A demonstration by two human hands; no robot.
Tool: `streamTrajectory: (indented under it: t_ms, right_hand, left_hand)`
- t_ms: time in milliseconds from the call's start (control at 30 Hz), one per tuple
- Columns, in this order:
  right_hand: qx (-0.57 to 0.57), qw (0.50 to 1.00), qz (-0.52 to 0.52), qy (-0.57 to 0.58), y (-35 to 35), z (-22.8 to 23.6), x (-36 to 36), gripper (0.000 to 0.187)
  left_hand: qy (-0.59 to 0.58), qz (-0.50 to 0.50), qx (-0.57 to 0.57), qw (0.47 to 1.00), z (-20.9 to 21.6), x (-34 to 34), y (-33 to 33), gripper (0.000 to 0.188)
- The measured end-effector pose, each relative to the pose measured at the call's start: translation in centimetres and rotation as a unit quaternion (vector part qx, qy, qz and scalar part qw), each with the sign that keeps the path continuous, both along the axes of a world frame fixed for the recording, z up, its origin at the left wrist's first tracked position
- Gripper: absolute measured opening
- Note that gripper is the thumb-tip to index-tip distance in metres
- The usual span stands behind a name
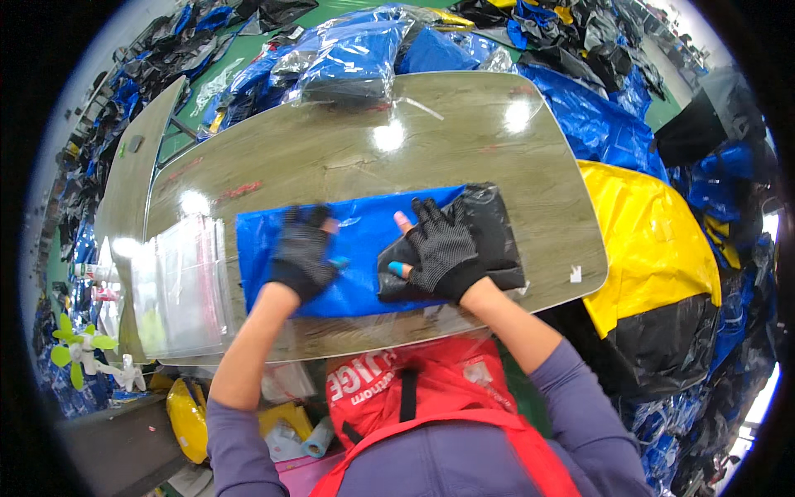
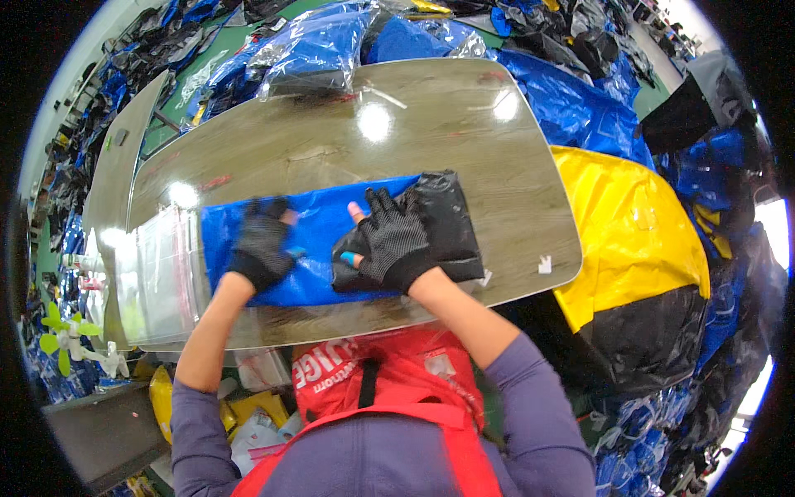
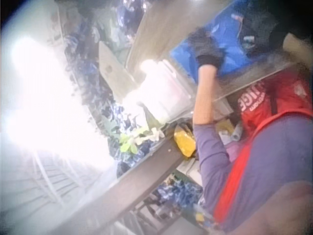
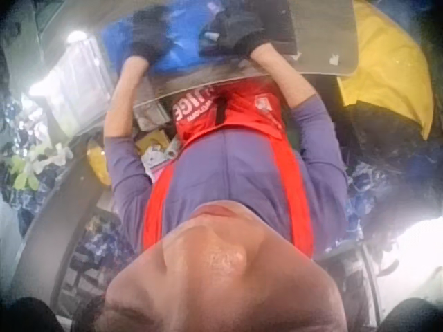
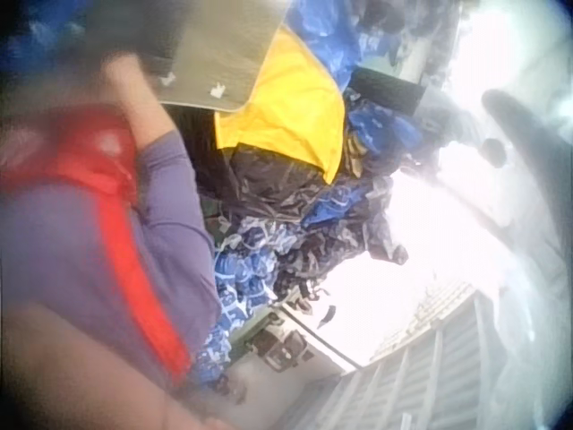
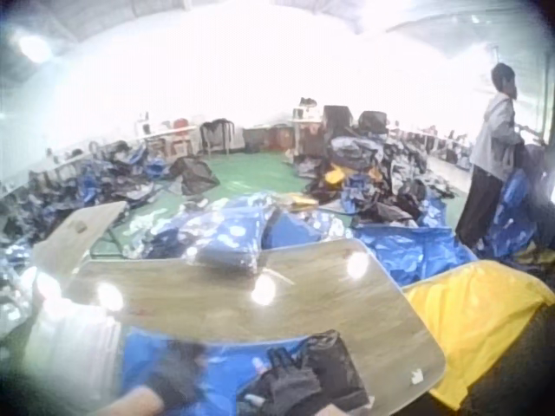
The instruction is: The person folds blue, black, and yellow soft goods on a table, then places each folded item into a clear plastic bag. The person repeats this sequence for multiple items, handling them one at a time.
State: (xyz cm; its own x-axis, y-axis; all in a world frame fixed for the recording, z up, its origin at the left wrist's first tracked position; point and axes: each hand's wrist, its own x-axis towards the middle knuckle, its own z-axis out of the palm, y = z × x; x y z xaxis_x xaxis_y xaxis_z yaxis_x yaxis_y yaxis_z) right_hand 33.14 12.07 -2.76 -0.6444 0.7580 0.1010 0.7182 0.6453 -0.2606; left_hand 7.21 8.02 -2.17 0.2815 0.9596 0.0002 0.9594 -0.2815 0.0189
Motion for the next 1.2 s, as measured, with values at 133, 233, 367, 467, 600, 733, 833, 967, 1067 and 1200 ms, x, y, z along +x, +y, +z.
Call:
streamTrajectory:
  t_ms: [133, 233, 367, 467, 600, 733, 833, 967, 1067, 1200]
  right_hand:
    - [0.006, 0.99, -0.106, -0.093, 0.1, -0.7, -3.8, 0.096]
    - [0.032, 0.999, 0.038, 0.011, 0.4, -1.9, -7.8, 0.077]
    - [-0.027, 0.997, -0.007, -0.074, 1.0, -3.4, -10.7, 0.065]
    - [0.009, 1.0, -0.004, -0.014, 1.3, -3.8, -10.9, 0.059]
    - [0.096, 0.984, 0.048, 0.139, 0.5, -3.3, -9.2, 0.048]
    - [0.051, 0.974, 0.009, 0.22, -2.9, -2.9, -5.7, 0.046]
    - [0.057, 0.988, -0.014, 0.143, -5.9, -3.6, -3.9, 0.054]
    - [0.121, 0.987, 0.004, 0.105, -7.6, -5.8, -3.8, 0.054]
    - [-0.225, 0.917, -0.111, 0.31, -8.0, -8.7, -4.3, 0.049]
    - [-0.179, 0.95, -0.027, 0.255, -8.2, -14.0, -5.1, 0.053]
  left_hand:
    - [0.056, 0.174, 0.18, 0.967, -3.4, -8.7, -3.9, 0.083]
    - [0.015, 0.315, 0.106, 0.943, -6.8, -11.4, -4.8, 0.09]
    - [-0.2, 0.376, 0.047, 0.904, -5.7, -12.7, -5.0, 0.087]
    - [-0.552, 0.28, -0.053, 0.784, -3.1, -13.7, -5.5, 0.046]
    - [-0.632, 0.291, -0.014, 0.718, -3.1, -14.3, -5.6, 0.049]
    - [-0.47, 0.386, 0.017, 0.794, -2.8, -14.3, -5.0, 0.054]
    - [-0.688, 0.405, -0.142, 0.586, 1.3, -11.9, -3.9, 0.055]
    - [-0.746, 0.159, -0.155, 0.627, 8.3, -0.9, -0.5, 0.063]
    - [-0.656, 0.152, -0.068, 0.736, 7.5, 12.7, 4.0, 0.042]
    - [-0.372, 0.206, 0.088, 0.901, 3.3, 23.3, 7.2, 0.062]
